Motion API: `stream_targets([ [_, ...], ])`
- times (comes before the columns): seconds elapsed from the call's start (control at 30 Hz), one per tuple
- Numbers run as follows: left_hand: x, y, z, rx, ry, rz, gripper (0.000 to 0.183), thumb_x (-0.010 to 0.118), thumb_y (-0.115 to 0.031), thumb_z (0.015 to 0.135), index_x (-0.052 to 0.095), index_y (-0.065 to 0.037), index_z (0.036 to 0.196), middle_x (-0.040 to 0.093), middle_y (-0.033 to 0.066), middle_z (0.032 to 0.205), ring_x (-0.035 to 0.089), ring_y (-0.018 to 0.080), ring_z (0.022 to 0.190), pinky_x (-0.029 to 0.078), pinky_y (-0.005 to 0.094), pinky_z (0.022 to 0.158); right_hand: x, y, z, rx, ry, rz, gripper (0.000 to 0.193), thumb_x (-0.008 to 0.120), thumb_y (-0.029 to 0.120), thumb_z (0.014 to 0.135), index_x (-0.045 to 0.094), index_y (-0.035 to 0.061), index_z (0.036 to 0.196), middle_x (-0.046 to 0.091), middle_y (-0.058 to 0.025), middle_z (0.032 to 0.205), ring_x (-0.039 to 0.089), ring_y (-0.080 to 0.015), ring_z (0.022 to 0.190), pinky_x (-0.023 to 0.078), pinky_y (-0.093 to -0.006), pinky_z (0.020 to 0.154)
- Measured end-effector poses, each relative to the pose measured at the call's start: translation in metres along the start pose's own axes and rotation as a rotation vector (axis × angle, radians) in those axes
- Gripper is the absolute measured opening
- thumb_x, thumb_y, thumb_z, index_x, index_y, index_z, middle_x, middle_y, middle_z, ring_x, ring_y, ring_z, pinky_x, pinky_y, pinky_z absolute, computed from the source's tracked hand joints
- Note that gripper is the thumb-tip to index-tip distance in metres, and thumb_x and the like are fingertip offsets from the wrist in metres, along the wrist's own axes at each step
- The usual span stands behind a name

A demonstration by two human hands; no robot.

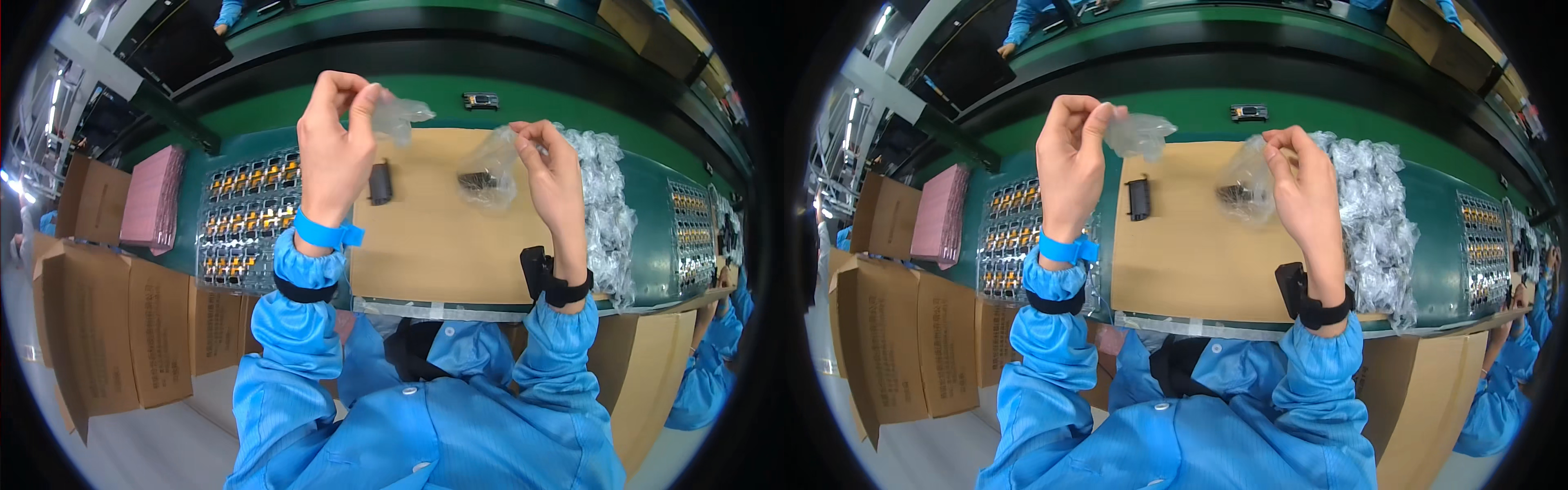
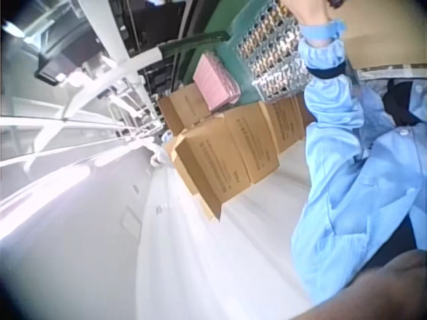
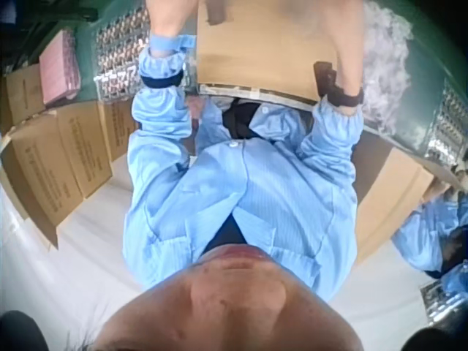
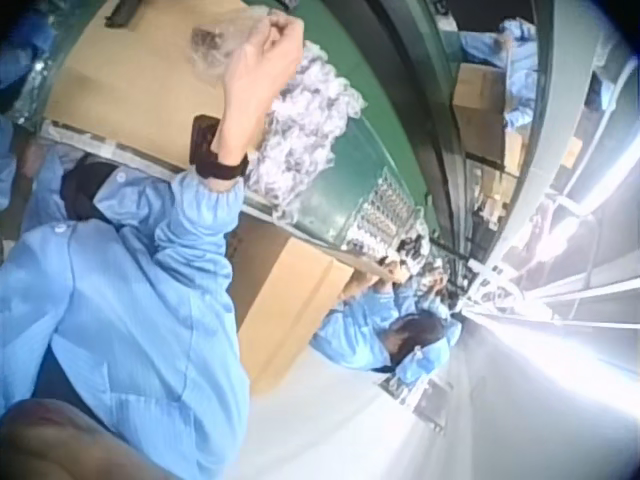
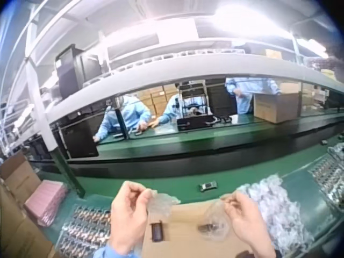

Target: Assembling small electronic components into plastic housings on a production line.

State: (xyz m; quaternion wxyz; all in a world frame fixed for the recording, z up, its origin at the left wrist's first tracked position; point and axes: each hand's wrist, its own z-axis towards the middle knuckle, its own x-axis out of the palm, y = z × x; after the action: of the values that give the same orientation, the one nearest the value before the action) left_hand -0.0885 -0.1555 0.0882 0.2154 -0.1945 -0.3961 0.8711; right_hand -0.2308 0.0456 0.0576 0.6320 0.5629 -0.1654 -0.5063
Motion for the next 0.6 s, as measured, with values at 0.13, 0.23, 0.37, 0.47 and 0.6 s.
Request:
stream_targets([
  [0.13, 0.018, 0.014, -0.004, -0.096, 0.183, 0.184, 0.019, 0.061, -0.016, 0.094, 0.054, 0.0, 0.101, 0.063, 0.0121, 0.076, 0.064, 0.0227, 0.071, 0.05, 0.0333, 0.065, -0.009, -0.023, 0.008, 0.219, 0.031, 0.48, 0.008, 0.052, 0.013, 0.1, 0.055, 0.0056, 0.1, 0.066, -0.006, 0.096, 0.064, -0.0155, 0.098, 0.052, -0.0348, 0.09],
  [0.23, 0.042, 0.009, -0.017, -0.129, 0.382, 0.317, 0.042, 0.068, -0.031, 0.09, 0.057, -0.003, 0.118, 0.063, 0.0147, 0.081, 0.066, 0.0309, 0.077, 0.052, 0.0394, 0.071, -0.016, -0.009, 0.004, 0.208, 0.008, 0.721, 0.01, 0.054, 0.014, 0.099, 0.055, 0.0045, 0.102, 0.066, -0.0059, 0.095, 0.064, -0.0154, 0.094, 0.052, -0.0349, 0.09],
  [0.37, 0.064, -0.004, -0.037, 0.102, 0.433, 0.165, 0.041, 0.069, -0.025, 0.089, 0.058, -0.003, 0.122, 0.064, 0.0095, 0.087, 0.065, 0.0236, 0.085, 0.051, 0.0351, 0.078, -0.01, 0.0, -0.008, 0.182, 0.103, 0.739, 0.012, 0.058, 0.014, 0.097, 0.058, 0.0023, 0.1, 0.067, -0.0062, 0.096, 0.065, -0.0161, 0.093, 0.052, -0.0341, 0.088],
  [0.47, 0.043, 0.005, -0.034, 0.057, 0.536, 0.191, 0.025, 0.06, -0.012, 0.085, 0.064, -0.001, 0.107, 0.064, 0.0098, 0.083, 0.066, 0.0222, 0.084, 0.051, 0.0339, 0.077, -0.042, 0.013, -0.046, 0.052, 0.06, 0.204, 0.02, 0.071, 0.012, 0.086, 0.065, -0.0021, 0.1, 0.066, -0.0106, 0.095, 0.066, -0.0235, 0.092, 0.052, -0.0341, 0.08],
  [0.6, 0.002, -0.002, -0.036, -0.279, 0.532, -0.043, 0.019, 0.051, -0.002, 0.077, 0.061, 0.005, 0.091, 0.064, 0.0125, 0.075, 0.06, 0.0155, 0.066, 0.048, 0.0286, 0.064, -0.097, -0.007, -0.118, 0.002, 0.001, -0.677, 0.029, 0.075, 0.008, 0.077, 0.065, -0.0025, 0.102, 0.063, -0.0132, 0.095, 0.063, -0.0315, 0.091, 0.05, -0.0381, 0.079],
])
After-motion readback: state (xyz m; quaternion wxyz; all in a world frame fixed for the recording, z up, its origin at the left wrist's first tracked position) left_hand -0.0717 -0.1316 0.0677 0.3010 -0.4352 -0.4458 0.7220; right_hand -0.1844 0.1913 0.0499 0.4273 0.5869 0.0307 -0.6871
